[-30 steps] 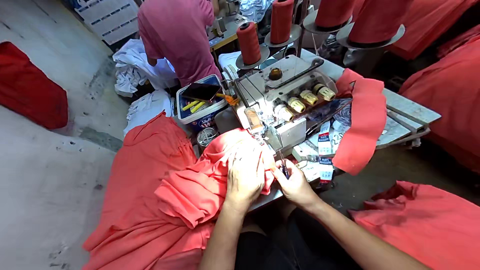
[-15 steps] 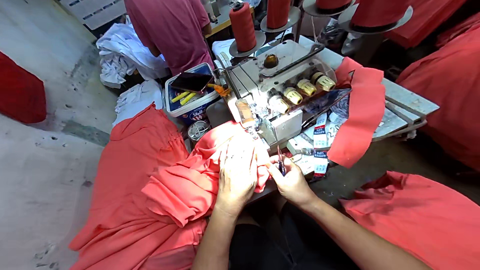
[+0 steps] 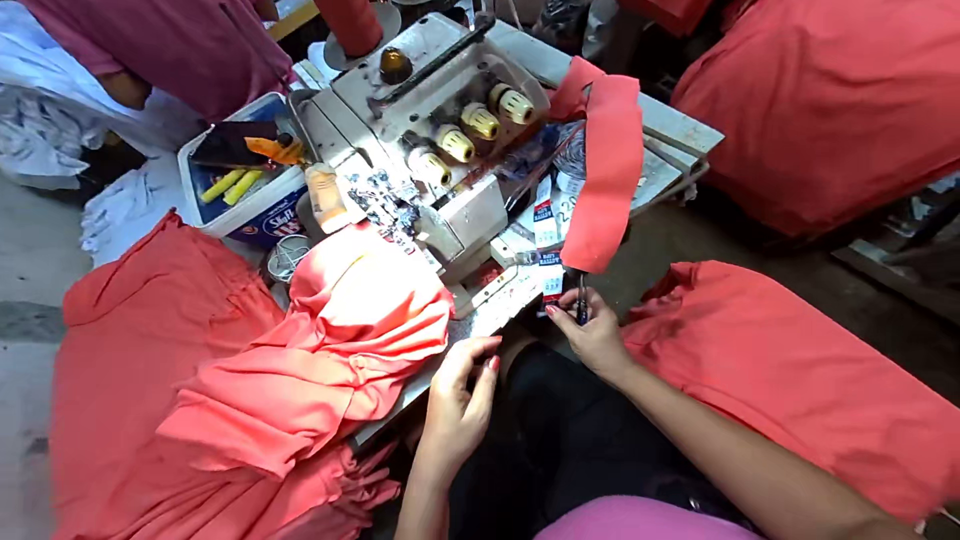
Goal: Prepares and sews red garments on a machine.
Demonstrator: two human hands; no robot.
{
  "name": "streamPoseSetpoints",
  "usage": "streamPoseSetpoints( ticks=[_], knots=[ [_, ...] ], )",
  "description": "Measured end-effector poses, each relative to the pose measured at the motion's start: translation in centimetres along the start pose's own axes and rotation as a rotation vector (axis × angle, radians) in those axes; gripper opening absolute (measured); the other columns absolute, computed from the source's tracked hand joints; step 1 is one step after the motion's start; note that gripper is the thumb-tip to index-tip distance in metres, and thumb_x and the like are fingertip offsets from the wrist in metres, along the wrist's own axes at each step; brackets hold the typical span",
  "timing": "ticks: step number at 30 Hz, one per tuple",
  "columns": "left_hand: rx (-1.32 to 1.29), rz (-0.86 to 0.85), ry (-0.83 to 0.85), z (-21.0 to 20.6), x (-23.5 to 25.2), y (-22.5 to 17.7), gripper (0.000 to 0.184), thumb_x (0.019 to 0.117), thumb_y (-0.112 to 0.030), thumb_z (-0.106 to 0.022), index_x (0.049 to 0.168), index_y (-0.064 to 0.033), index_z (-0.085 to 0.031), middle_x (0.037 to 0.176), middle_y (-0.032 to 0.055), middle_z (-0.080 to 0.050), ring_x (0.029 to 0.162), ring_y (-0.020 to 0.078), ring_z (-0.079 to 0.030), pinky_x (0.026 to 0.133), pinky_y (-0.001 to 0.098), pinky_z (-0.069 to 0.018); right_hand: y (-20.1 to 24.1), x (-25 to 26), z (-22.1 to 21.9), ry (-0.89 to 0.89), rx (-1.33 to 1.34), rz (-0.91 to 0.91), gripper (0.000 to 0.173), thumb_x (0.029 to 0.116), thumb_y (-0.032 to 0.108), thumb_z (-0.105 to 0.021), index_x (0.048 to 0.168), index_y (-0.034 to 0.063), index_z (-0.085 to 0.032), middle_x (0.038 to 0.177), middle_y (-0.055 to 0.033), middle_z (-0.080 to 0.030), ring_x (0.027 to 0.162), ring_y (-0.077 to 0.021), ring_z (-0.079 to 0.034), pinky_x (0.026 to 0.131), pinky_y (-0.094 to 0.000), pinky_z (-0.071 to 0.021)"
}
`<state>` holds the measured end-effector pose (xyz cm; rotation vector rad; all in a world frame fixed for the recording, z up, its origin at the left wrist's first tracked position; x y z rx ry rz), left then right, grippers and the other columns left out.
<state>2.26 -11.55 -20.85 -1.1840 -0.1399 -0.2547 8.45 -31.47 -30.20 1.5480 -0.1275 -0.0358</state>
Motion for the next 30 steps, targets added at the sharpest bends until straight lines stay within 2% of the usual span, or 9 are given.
streamPoseSetpoints(
  ticks=[3, 5, 7, 11, 13, 15, 18, 20, 30],
  knots=[
    [-0.131, 0.325, 0.143, -2.4, 2.2, 1.1, 0.035, 0.1048, -0.008, -0.045, 0.135, 0.0079, -0.054, 0.126, 0.0172, -0.065, 0.108, 0.0148, -0.068, 0.087, 0.0297, -0.0574, 1.9, -1.9, -0.1, 0.058, 0.074, -0.131, 0.015, 0.0896, 0.001, -0.066, 0.099, 0.0049, -0.056, 0.077, 0.0081, -0.057, 0.058, 0.0051, -0.051, 0.055, -0.0116, -0.0446],
    [-0.301, 0.553, 0.222, -4.5, 3.5, 1.9, 0.039, 0.1065, -0.011, -0.045, 0.143, 0.0033, -0.045, 0.125, 0.0146, -0.064, 0.106, 0.0158, -0.067, 0.087, 0.0332, -0.0574, 3.4, -3.8, -0.2, 0.129, 0.162, -0.165, 0.017, 0.0891, 0.000, -0.065, 0.098, 0.0103, -0.055, 0.076, 0.0114, -0.059, 0.056, 0.0054, -0.051, 0.052, -0.0118, -0.0450],
    [-0.433, 0.634, 0.255, -6.3, 4.9, 2.4, 0.041, 0.1051, -0.006, -0.050, 0.144, 0.0026, -0.041, 0.115, 0.0112, -0.067, 0.096, 0.0116, -0.068, 0.083, 0.0300, -0.0574, 4.0, -5.0, -0.2, 0.179, 0.240, -0.187, 0.017, 0.0901, -0.002, -0.064, 0.098, 0.0117, -0.057, 0.080, 0.0116, -0.066, 0.059, 0.0059, -0.056, 0.053, -0.0108, -0.0460],
    [-0.485, 0.663, 0.239, -7.5, 6.7, 2.7, 0.030, 0.0934, 0.008, -0.063, 0.123, 0.0064, -0.059, 0.092, 0.0044, -0.069, 0.077, 0.0065, -0.067, 0.075, 0.0242, -0.0585, 4.0, -4.7, 0.4, 0.285, 0.204, -0.082, 0.015, 0.0958, 0.006, -0.063, 0.109, 0.0092, -0.058, 0.083, 0.0135, -0.069, 0.068, 0.0083, -0.061, 0.062, -0.0101, -0.0494],
    [-0.426, 0.645, 0.263, -7.1, 7.2, 2.8, 0.028, 0.0906, 0.009, -0.066, 0.118, 0.0063, -0.064, 0.091, 0.0031, -0.069, 0.075, 0.0042, -0.066, 0.075, 0.0219, -0.0578, 4.3, -3.6, 1.6, 0.373, 0.063, 0.114, 0.047, 0.1032, 0.037, -0.056, 0.128, -0.0024, -0.056, 0.090, 0.0107, -0.065, 0.077, 0.0080, -0.058, 0.072, -0.0132, -0.0497],
    [-0.391, 0.617, 0.282, -6.7, 7.3, 3.0, 0.032, 0.0888, 0.009, -0.068, 0.121, 0.0052, -0.065, 0.092, 0.0016, -0.070, 0.073, 0.0021, -0.065, 0.074, 0.0201, -0.0573, 4.4, -2.2, 3.3, 0.335, -0.191, 0.229, 0.059, 0.1048, 0.048, -0.048, 0.128, -0.0039, -0.062, 0.092, 0.0037, -0.064, 0.077, 0.0052, -0.054, 0.071, -0.0155, -0.0480],
    [-0.385, 0.584, 0.307, -6.3, 7.4, 3.2, 0.041, 0.0872, 0.010, -0.069, 0.128, 0.0047, -0.062, 0.099, 0.0029, -0.071, 0.074, 0.0017, -0.065, 0.075, 0.0206, -0.0577, 5.5, -0.9, 4.9, 0.198, -0.642, 0.389, 0.045, 0.0999, 0.041, -0.057, 0.115, 0.0014, -0.073, 0.091, -0.0129, -0.072, 0.072, -0.0213, -0.064, 0.063, -0.0396, -0.0523],
    [-0.388, 0.579, 0.306, -6.2, 7.5, 3.2, 0.044, 0.0865, 0.010, -0.069, 0.129, 0.0029, -0.062, 0.100, 0.0029, -0.071, 0.073, 0.0016, -0.066, 0.074, 0.0202, -0.0579, 6.2, -0.6, 4.6, 0.158, -0.851, 0.500, 0.037, 0.0990, 0.033, -0.057, 0.107, 0.0015, -0.075, 0.087, -0.0171, -0.071, 0.073, -0.0337, -0.070, 0.060, -0.0491, -0.0543],
    [-0.396, 0.580, 0.322, -6.2, 7.6, 3.2, 0.047, 0.0869, 0.012, -0.068, 0.133, 0.0019, -0.062, 0.111, 0.0063, -0.072, 0.079, 0.0027, -0.068, 0.076, 0.0206, -0.0584, 7.4, -0.6, 0.6, 0.066, -1.056, 0.771, 0.031, 0.1024, 0.022, -0.051, 0.095, 0.0016, -0.073, 0.076, -0.0152, -0.067, 0.068, -0.0331, -0.067, 0.053, -0.0412, -0.0480]
  ],
)
Point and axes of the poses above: each hand's wrist, its own x-axis towards the middle knuckle, its own z-axis out of the back of the hand, y = z × x, the point moved 7 cm from there along x, towards the middle knuckle
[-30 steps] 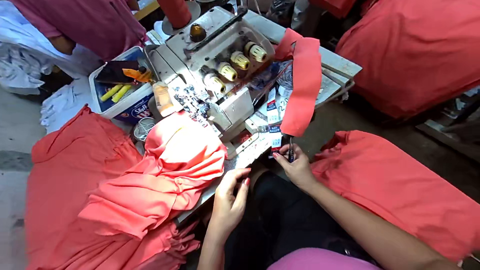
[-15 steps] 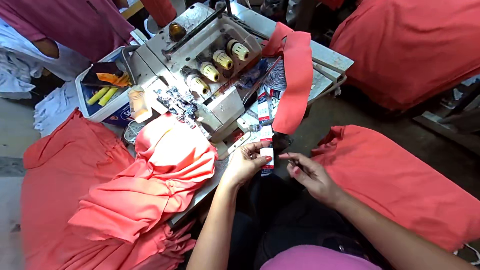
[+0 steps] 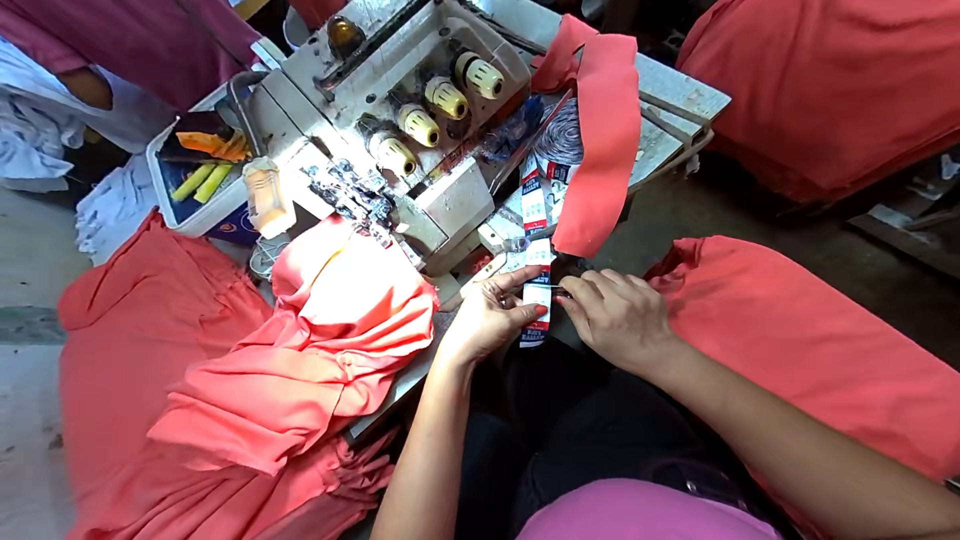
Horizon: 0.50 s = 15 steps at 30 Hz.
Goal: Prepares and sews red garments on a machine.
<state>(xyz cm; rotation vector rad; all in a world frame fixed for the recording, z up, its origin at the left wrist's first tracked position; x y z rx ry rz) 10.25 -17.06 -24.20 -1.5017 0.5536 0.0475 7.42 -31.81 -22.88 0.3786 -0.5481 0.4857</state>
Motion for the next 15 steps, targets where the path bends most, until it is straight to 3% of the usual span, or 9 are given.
streamPoseSetpoints(
  ticks=[9, 15],
  knots=[
    [0.003, 0.022, 0.004, -0.03, 0.04, -0.02, 0.047, 0.0875, 0.011, -0.069, 0.133, 0.0014, -0.062, 0.105, 0.0062, -0.072, 0.075, 0.0028, -0.067, 0.074, 0.0204, -0.0583, 0.68, 0.54, -0.30, -0.006, -0.011, 0.046, 0.024, 0.0999, 0.013, -0.052, 0.093, 0.0008, -0.072, 0.073, -0.0149, -0.063, 0.065, -0.0329, -0.065, 0.051, -0.0409, -0.0459],
    [0.017, -0.002, 0.034, 0.04, 0.19, 0.06, 0.052, 0.0853, 0.011, -0.070, 0.135, 0.0001, -0.061, 0.112, 0.0066, -0.070, 0.075, 0.0018, -0.066, 0.073, 0.0199, -0.0578, 0.85, 0.62, -0.66, 0.021, -0.043, 0.068, 0.021, 0.0985, 0.009, -0.053, 0.093, 0.0015, -0.072, 0.072, -0.0155, -0.062, 0.065, -0.0339, -0.064, 0.050, -0.0416, -0.0456]
  ],
)
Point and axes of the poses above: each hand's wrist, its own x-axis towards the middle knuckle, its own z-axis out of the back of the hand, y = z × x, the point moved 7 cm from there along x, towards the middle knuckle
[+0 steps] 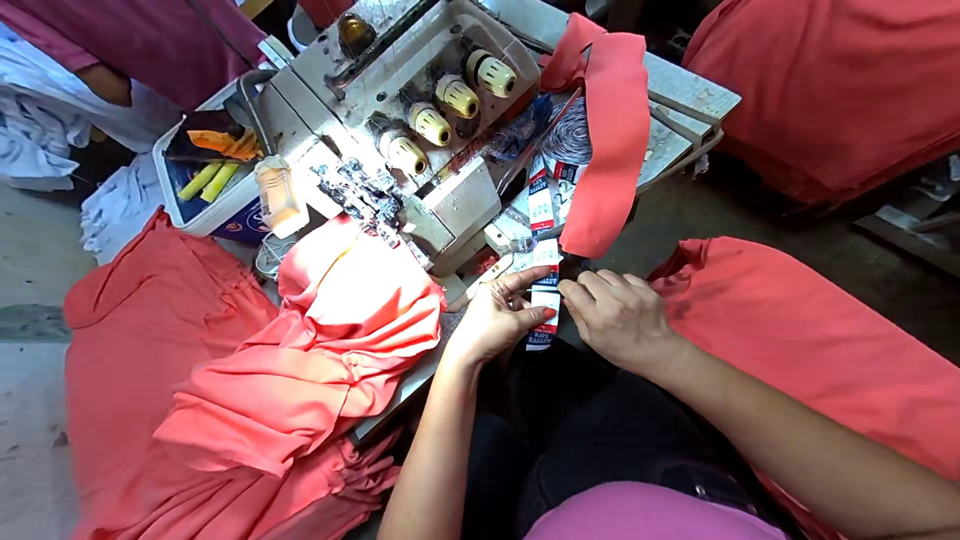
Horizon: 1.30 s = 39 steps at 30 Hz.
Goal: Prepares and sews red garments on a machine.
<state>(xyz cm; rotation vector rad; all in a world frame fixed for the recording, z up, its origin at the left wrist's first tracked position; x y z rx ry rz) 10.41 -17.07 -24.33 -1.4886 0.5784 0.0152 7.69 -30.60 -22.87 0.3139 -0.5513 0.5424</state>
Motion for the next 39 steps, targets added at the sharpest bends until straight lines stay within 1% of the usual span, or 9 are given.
streamPoseSetpoints(
  ticks=[3, 8, 12, 19, 21, 25, 30, 34, 39],
  knots=[
    [0.056, -0.023, -0.019, 0.2, -0.6, 0.0, 0.066, 0.0863, 0.008, -0.071, 0.147, -0.0008, -0.048, 0.123, 0.0098, -0.066, 0.082, 0.0045, -0.066, 0.075, 0.0212, -0.0569, -0.6, 0.0, 0.4, -0.002, 0.181, -0.099, 0.031, 0.1026, 0.021, -0.051, 0.094, 0.0011, -0.073, 0.075, -0.0143, -0.066, 0.069, -0.0308, -0.068, 0.055, -0.0421, -0.0514],
    [-0.418, -0.304, -0.405, 1.8, -4.9, -1.4, 0.044, 0.0842, 0.014, -0.067, 0.123, -0.0012, -0.052, 0.083, -0.0004, -0.069, 0.072, 0.0070, -0.069, 0.070, 0.0239, -0.0601, 1.1, 0.0, -1.0, 0.041, 1.371, -0.508, 0.036, 0.0928, 0.029, -0.074, 0.117, 0.0086, -0.057, 0.100, 0.0112, -0.063, 0.085, 0.0073, -0.059, 0.075, -0.0119, -0.0513],
    [-0.674, -0.434, -0.521, 2.7, -8.2, -1.8, 0.034, 0.0858, 0.017, -0.061, 0.109, -0.0066, -0.053, 0.088, 0.0014, -0.072, 0.079, 0.0105, -0.072, 0.075, 0.0284, -0.0626, 5.2, 2.1, -2.3, 0.103, 1.882, -0.744, 0.015, 0.0982, 0.003, -0.059, 0.101, 0.0151, -0.067, 0.081, 0.0120, -0.066, 0.056, 0.0070, -0.049, 0.051, -0.0113, -0.0422],
    [0.165, -0.685, -0.612, 5.5, -13.6, -2.6, 0.049, 0.0907, -0.018, -0.076, 0.122, 0.0148, -0.057, 0.121, 0.0068, -0.067, 0.112, 0.0038, -0.064, 0.097, 0.0234, -0.0552, 7.3, 7.2, 1.1, 0.124, 1.171, -0.133, 0.015, 0.0926, 0.012, -0.065, 0.086, -0.0013, -0.068, 0.078, 0.0018, -0.061, 0.073, 0.0092, -0.051, 0.069, -0.0059, -0.0420],
    [0.270, -0.753, -0.637, 5.8, -14.2, -3.5, 0.025, 0.0913, -0.009, -0.072, 0.105, 0.0107, -0.067, 0.105, 0.0037, -0.072, 0.100, -0.0013, -0.066, 0.091, 0.0181, -0.0556, 8.6, 7.8, 2.0, 0.134, 1.199, -0.054, 0.017, 0.0929, 0.013, -0.066, 0.088, -0.0032, -0.069, 0.079, 0.0005, -0.063, 0.074, 0.0099, -0.052, 0.070, -0.0052, -0.0424],
    [0.388, -0.864, -0.680, 7.1, -15.6, -5.0, 0.005, 0.0966, -0.007, -0.065, 0.095, -0.0049, -0.069, 0.097, -0.0070, -0.072, 0.098, -0.0067, -0.064, 0.090, 0.0149, -0.0530, 9.8, 7.7, 1.0, 0.228, 1.605, -0.302, 0.014, 0.1026, 0.012, -0.054, 0.091, 0.0143, -0.062, 0.074, 0.0178, -0.057, 0.063, 0.0136, -0.048, 0.059, -0.0059, -0.0414],
    [0.644, -0.900, -0.677, 7.5, -16.9, -6.4, 0.011, 0.0998, -0.026, -0.066, 0.095, -0.0176, -0.073, 0.124, -0.0051, -0.064, 0.124, -0.0023, -0.053, 0.108, 0.0190, -0.0428, 14.2, 5.8, -2.7, 0.834, 2.157, -0.759, 0.038, 0.1079, 0.022, -0.027, 0.085, 0.0160, -0.057, 0.058, 0.0096, -0.055, 0.042, 0.0051, -0.044, 0.042, -0.0106, -0.0360],
    [0.595, -0.835, -0.635, 8.1, -17.1, -5.5, 0.015, 0.1011, -0.029, -0.064, 0.098, -0.0167, -0.072, 0.123, -0.0023, -0.061, 0.123, -0.0024, -0.052, 0.106, 0.0175, -0.0430, 13.1, 8.5, -1.9, 0.451, 2.006, -0.593, 0.017, 0.0953, -0.001, -0.058, 0.088, 0.0117, -0.067, 0.074, 0.0075, -0.066, 0.059, 0.0041, -0.056, 0.055, -0.0122, -0.0466],
    [0.292, -0.793, -0.631, 8.5, -16.6, -4.7, 0.008, 0.0958, -0.011, -0.069, 0.095, -0.0029, -0.072, 0.101, -0.0047, -0.073, 0.098, -0.0029, -0.067, 0.088, 0.0170, -0.0567, 12.1, 8.5, -1.4, 0.237, 1.779, -0.476, 0.015, 0.0951, 0.000, -0.060, 0.092, 0.0125, -0.069, 0.084, 0.0101, -0.070, 0.069, 0.0046, -0.061, 0.064, -0.0129, -0.0513]
  ],
)
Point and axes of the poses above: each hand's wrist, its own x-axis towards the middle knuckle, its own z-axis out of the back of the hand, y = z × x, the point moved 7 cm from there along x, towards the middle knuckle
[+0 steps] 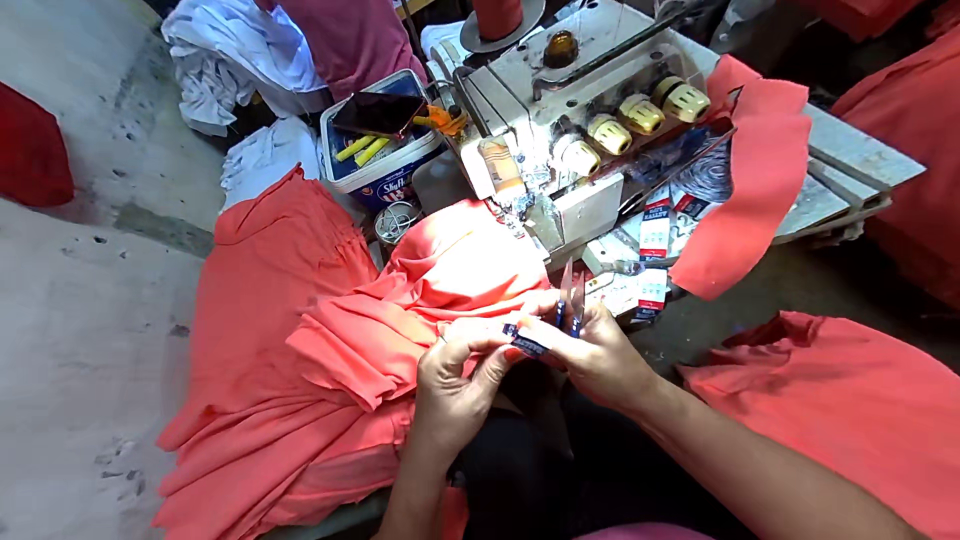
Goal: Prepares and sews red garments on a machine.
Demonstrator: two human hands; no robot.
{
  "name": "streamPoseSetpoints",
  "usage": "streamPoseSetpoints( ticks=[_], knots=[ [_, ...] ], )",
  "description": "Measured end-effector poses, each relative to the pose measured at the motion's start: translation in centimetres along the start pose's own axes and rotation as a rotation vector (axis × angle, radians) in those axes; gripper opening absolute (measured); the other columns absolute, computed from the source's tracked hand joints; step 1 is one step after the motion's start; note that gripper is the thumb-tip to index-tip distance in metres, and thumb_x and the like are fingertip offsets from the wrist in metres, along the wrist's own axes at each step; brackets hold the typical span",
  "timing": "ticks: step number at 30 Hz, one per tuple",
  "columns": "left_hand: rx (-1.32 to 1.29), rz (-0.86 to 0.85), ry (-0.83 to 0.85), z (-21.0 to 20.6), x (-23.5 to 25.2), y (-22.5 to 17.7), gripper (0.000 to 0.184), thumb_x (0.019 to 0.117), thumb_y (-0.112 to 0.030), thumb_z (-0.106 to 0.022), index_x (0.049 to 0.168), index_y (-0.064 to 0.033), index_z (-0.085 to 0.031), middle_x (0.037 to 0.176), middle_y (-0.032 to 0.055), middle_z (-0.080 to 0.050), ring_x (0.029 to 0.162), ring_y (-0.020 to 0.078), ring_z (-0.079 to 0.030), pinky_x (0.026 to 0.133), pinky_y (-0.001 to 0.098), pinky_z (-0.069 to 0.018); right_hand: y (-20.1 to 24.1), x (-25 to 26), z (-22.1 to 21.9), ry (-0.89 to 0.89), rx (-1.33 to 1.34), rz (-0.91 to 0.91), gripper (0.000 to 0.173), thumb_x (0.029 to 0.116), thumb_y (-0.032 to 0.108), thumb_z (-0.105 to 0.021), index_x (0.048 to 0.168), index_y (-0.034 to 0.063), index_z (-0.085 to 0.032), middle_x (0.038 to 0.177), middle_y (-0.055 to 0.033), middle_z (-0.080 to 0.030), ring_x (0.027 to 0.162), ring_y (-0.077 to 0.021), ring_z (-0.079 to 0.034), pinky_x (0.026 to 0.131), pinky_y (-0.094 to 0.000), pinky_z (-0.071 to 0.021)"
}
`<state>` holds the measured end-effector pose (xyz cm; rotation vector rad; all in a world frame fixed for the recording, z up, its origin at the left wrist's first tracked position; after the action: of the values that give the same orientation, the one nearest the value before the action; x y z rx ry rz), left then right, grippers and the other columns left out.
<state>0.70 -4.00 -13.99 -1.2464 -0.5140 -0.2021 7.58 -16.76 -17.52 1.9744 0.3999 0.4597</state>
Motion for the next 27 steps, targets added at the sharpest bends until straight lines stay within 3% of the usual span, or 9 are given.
streamPoseSetpoints(
  ticks=[3, 6, 8, 11, 14, 18, 27],
  knots=[
    [-0.024, 0.053, -0.077, -0.1, 0.2, 0.2, 0.008, 0.0894, 0.003, -0.069, 0.096, 0.0049, -0.073, 0.096, -0.0025, -0.076, 0.089, -0.0023, -0.069, 0.083, 0.0165, -0.0584, -0.5, -0.4, 0.4, -0.013, -0.003, -0.002, 0.017, 0.0975, 0.001, -0.057, 0.093, 0.0125, -0.069, 0.080, 0.0116, -0.067, 0.062, 0.0065, -0.055, 0.059, -0.0116, -0.0469],
    [-0.001, 0.083, -0.132, -0.1, 0.3, 0.4, 0.013, 0.0861, 0.007, -0.069, 0.099, 0.0086, -0.071, 0.095, 0.0005, -0.076, 0.087, -0.0009, -0.071, 0.081, 0.0166, -0.0592, -0.3, -0.6, 0.8, -0.017, -0.058, 0.030, 0.019, 0.1002, 0.004, -0.053, 0.091, 0.0145, -0.066, 0.073, 0.0156, -0.061, 0.058, 0.0087, -0.051, 0.056, -0.0100, -0.0438],
    [0.050, 0.083, -0.133, -0.1, 0.4, 0.4, 0.015, 0.0856, 0.007, -0.069, 0.100, 0.0103, -0.069, 0.094, 0.0013, -0.076, 0.087, -0.0016, -0.070, 0.081, 0.0159, -0.0586, -0.1, -0.6, 1.0, 0.011, -0.127, 0.073, 0.013, 0.1001, 0.007, -0.056, 0.096, 0.0122, -0.067, 0.077, 0.0160, -0.062, 0.063, 0.0099, -0.053, 0.059, -0.0090, -0.0455],
    [0.011, 0.114, -0.153, -0.1, 0.3, 0.7, 0.023, 0.0857, 0.007, -0.069, 0.108, 0.0096, -0.063, 0.095, -0.0013, -0.076, 0.087, 0.0003, -0.071, 0.081, 0.0181, -0.0592, -0.2, -0.7, 1.2, -0.001, -0.266, 0.112, 0.007, 0.0967, 0.007, -0.061, 0.095, 0.0068, -0.068, 0.081, 0.0127, -0.065, 0.066, 0.0101, -0.055, 0.061, -0.0083, -0.0464],
    [-0.144, 0.206, -0.170, -0.5, 0.1, 1.3, 0.045, 0.0811, 0.010, -0.073, 0.120, 0.0045, -0.052, 0.100, -0.0031, -0.076, 0.089, 0.0057, -0.073, 0.081, 0.0229, -0.0619, -0.4, -0.7, 1.4, -0.052, -0.194, 0.091, 0.010, 0.0955, 0.003, -0.060, 0.094, 0.0080, -0.069, 0.080, 0.0114, -0.067, 0.063, 0.0074, -0.057, 0.059, -0.0102, -0.0486],
    [-0.150, 0.290, -0.234, -0.8, 0.1, 1.6, 0.043, 0.0816, 0.014, -0.071, 0.118, 0.0017, -0.050, 0.089, -0.0037, -0.076, 0.080, 0.0047, -0.074, 0.074, 0.0211, -0.0617, -0.7, -0.9, 1.5, -0.075, -0.151, 0.082, 0.011, 0.0949, 0.002, -0.061, 0.094, 0.0088, -0.069, 0.079, 0.0106, -0.069, 0.061, 0.0072, -0.057, 0.057, -0.0101, -0.0480],
    [-0.003, 0.260, -0.178, -0.9, 1.0, 1.2, 0.037, 0.0840, 0.010, -0.070, 0.113, 0.0007, -0.050, 0.087, -0.0045, -0.074, 0.077, 0.0009, -0.072, 0.071, 0.0176, -0.0599, -1.0, -1.0, 2.1, -0.130, -0.153, 0.138, 0.009, 0.0933, 0.002, -0.064, 0.094, 0.0084, -0.070, 0.084, 0.0101, -0.070, 0.065, 0.0071, -0.058, 0.058, -0.0104, -0.0491]
  ],
)
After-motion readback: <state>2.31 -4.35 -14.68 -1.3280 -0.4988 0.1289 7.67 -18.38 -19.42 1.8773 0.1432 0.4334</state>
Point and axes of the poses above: each hand's wrist, its own x-axis towards the middle knuckle, its own z-axis out of the back of the hand, y = z × x, the point moved 7 cm from there along x, towards the middle knuckle
